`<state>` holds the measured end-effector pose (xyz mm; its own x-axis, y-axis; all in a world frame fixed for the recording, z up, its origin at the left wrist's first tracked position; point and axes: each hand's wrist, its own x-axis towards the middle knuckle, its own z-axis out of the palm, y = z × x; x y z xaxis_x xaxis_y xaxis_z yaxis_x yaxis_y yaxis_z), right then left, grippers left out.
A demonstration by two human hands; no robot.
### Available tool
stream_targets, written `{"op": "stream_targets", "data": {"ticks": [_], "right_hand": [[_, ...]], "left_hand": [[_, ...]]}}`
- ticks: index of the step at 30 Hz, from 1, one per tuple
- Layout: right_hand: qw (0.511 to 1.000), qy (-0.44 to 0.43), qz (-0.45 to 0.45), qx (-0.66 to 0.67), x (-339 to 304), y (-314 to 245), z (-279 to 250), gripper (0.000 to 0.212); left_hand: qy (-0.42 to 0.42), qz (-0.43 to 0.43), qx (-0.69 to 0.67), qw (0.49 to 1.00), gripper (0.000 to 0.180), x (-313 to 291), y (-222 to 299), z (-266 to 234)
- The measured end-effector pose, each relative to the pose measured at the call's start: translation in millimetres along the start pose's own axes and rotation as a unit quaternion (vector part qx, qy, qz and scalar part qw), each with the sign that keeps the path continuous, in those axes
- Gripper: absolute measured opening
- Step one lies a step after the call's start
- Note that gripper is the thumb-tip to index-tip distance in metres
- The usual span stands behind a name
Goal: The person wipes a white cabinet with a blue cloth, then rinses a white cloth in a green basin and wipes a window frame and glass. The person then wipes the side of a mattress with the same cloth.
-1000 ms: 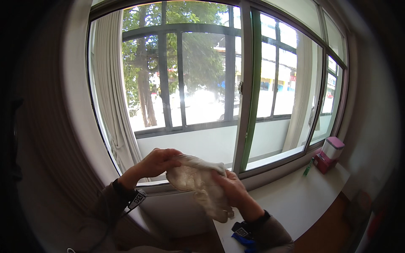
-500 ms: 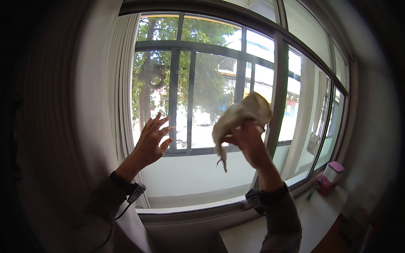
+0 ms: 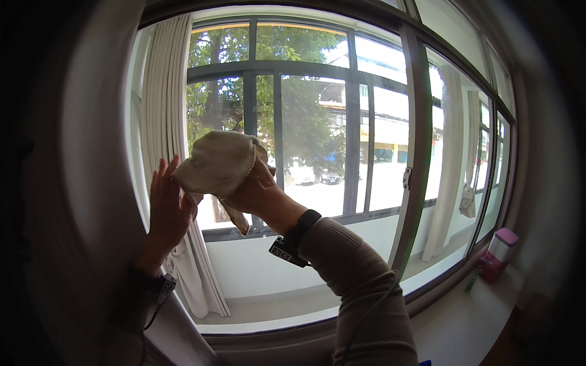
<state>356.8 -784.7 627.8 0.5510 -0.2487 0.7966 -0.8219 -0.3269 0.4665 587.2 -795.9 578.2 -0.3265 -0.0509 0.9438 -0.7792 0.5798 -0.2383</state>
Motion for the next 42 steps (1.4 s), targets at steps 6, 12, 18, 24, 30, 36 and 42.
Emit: {"op": "stream_targets", "data": {"ticks": [6,12,18,24,30,36,42], "right_hand": [[0.975,0.104,0.121,-0.157,18.6,132.4,-65.7,0.023],[0.909,0.347,0.104,-0.204,-6.5,291.9,-109.7,0.028],[0.988,0.096,0.08,0.085,9.4,313.9,-130.7,0.041],[0.975,0.177,0.025,-0.129,12.7,61.6,8.7,0.042],[0.993,-0.12,0.014,-0.019,-32.8,45.8,-1.5,0.03],[0.89,0.223,0.192,-0.349,35.5,277.1,-109.1,0.035],[0.915,0.032,0.182,-0.359,142.6,223.9,-123.8,0.028]], "left_hand": [[-0.048,0.012,0.048,0.998,0.059,-4.9,-9.4,-2.4],[-0.05,0.021,0.049,0.997,0.055,-4.9,-6.1,-5.3],[-0.054,0.016,-0.027,0.998,0.051,-5.9,-12.9,-15.4],[0.008,0.004,-0.045,0.999,0.048,5.4,-18.6,-13.7],[-0.062,0.052,0.151,0.985,0.052,-9.4,-31.0,-30.0],[-0.124,0.007,0.154,0.98,0.069,-21.2,-53.3,-39.4],[-0.088,0.031,0.113,0.989,0.071,-27.7,-61.0,-35.3]]}}
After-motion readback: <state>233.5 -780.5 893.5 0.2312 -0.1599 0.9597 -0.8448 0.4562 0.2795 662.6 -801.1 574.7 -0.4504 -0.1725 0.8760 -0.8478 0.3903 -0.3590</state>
